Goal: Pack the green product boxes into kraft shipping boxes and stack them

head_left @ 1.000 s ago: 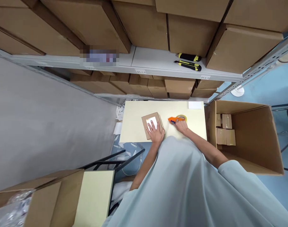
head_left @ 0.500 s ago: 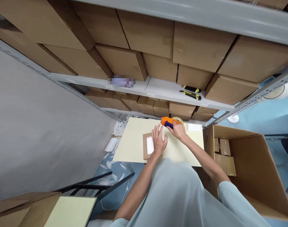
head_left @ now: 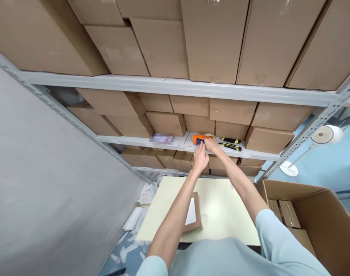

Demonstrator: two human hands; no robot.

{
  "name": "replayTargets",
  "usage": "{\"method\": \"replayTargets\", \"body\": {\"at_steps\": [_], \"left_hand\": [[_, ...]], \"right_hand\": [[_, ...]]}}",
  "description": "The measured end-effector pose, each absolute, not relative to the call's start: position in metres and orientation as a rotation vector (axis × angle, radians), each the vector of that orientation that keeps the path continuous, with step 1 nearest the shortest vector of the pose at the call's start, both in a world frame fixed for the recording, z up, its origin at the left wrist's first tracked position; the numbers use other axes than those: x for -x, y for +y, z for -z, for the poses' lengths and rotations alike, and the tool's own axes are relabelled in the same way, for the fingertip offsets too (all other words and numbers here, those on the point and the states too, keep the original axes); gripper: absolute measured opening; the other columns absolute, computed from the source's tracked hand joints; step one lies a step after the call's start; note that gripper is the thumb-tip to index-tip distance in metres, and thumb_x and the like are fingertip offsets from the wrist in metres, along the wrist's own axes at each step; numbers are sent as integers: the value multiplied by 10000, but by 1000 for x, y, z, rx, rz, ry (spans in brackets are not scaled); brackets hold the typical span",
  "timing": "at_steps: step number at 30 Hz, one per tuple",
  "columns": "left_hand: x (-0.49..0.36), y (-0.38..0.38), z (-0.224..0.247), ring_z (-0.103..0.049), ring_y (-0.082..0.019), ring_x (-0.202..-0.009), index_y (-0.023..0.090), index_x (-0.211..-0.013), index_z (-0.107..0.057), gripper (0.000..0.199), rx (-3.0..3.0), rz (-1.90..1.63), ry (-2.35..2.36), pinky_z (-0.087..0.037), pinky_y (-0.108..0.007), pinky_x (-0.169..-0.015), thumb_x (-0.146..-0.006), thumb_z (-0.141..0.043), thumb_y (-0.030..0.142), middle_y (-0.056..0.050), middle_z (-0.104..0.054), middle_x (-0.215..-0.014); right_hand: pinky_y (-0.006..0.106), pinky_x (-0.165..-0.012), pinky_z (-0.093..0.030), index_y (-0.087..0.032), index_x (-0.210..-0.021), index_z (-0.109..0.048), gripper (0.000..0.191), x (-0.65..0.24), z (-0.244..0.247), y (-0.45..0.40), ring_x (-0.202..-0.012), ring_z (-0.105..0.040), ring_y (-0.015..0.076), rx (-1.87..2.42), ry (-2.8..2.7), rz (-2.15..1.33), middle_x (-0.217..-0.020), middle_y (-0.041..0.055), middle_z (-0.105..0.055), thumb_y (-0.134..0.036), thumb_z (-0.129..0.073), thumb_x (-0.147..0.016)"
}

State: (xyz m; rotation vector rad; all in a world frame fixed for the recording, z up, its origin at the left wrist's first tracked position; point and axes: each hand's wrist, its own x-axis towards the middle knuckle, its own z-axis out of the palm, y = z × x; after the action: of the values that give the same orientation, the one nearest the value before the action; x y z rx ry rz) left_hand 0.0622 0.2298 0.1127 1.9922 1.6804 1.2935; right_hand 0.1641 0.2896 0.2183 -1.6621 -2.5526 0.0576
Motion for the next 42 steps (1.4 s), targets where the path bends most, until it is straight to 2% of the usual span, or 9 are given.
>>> {"method": "replayTargets", "body": {"at_steps": [3, 8, 10, 13, 17, 21, 30, 37, 42], "left_hand": [[-70, 216, -94, -422, -325, -1690, 132, -1689, -516, 822, -1971, -1389, 1626, -301, -582, -1431, -868, -521, 110, -164, -484, -1783], [-66, 146, -26, -420, -314, -1691, 131, -1677, -527, 758, -1793, -1327, 1681, -299, -548, -1434, -919, -526, 152, -171, -490, -1777], [-53, 101, 13, -397, -301, -1703, 154, -1681, -520, 718, -1701, -1284, 1733, -269, -536, -1442, -965, -536, 203, -162, -489, -1781], [-29, 24, 71, -333, -292, -1733, 173, -1683, -505, 655, -1487, -1204, 1931, -226, -530, -1449, -1044, -536, 315, -170, -478, -1786], [-11, -59, 120, -257, -314, -1760, 154, -1662, -504, 628, -1302, -1010, 2176, -204, -551, -1442, -1109, -517, 452, -220, -413, -1813], [-9, -92, 137, -228, -334, -1767, 161, -1679, -471, 682, -1256, -910, 2214, -158, -581, -1440, -1115, -539, 538, -246, -344, -1837], [-16, -84, 148, -213, -325, -1772, 149, -1719, -420, 778, -1193, -897, 2139, -141, -523, -1451, -1110, -537, 620, -235, -287, -1863], [-18, -84, 155, -170, -317, -1782, 90, -1720, -382, 836, -1213, -897, 2093, -155, -488, -1450, -1109, -512, 647, -268, -222, -1874], [-14, -83, 157, -156, -314, -1785, 116, -1726, -382, 852, -1203, -912, 2066, -130, -494, -1451, -1098, -529, 673, -250, -223, -1880]], "right_hand": [[369, -1140, -499, -49, -1267, -734, 271, -163, -217, 302, -1200, -778, 293, 1695, -2538, -65, -1241, 247, -822, -208, -669, -1058], [534, -1270, -419, -9, -1484, -559, 462, -177, -190, 308, -1463, -584, 374, 1675, -2468, -56, -1549, 334, -610, -295, -575, -1121], [626, -1279, -394, -78, -1506, -551, 461, -193, -154, 297, -1485, -544, 402, 1474, -2284, 30, -1573, 299, -585, -372, -504, -1153], [664, -1286, -364, -157, -1526, -557, 509, -227, -71, 251, -1507, -517, 395, 1379, -2191, -146, -1544, 211, -600, -478, -331, -1202], [537, -1212, -463, -142, -1377, -675, 467, -266, 40, 138, -1326, -656, 340, 1606, -2178, -714, -1323, 170, -731, -457, -387, -1186], [386, -1069, -556, -130, -1325, -700, 352, -276, 101, 47, -1165, -758, 271, 1923, -2038, -1192, -1268, 161, -797, -398, -595, -1122], [346, -991, -584, -179, -1239, -743, 280, -232, 119, 37, -1125, -748, 223, 1827, -2128, -1304, -1284, 102, -770, -404, -729, -1073], [414, -1016, -592, -194, -1152, -795, 180, -210, 116, 55, -1171, -725, 296, 1804, -2400, -1277, -1281, 122, -771, -281, -674, -1051], [477, -1029, -602, -163, -1140, -797, 256, -209, 116, 57, -1188, -731, 349, 1863, -2498, -1215, -1312, 181, -765, -216, -553, -1081]]}}
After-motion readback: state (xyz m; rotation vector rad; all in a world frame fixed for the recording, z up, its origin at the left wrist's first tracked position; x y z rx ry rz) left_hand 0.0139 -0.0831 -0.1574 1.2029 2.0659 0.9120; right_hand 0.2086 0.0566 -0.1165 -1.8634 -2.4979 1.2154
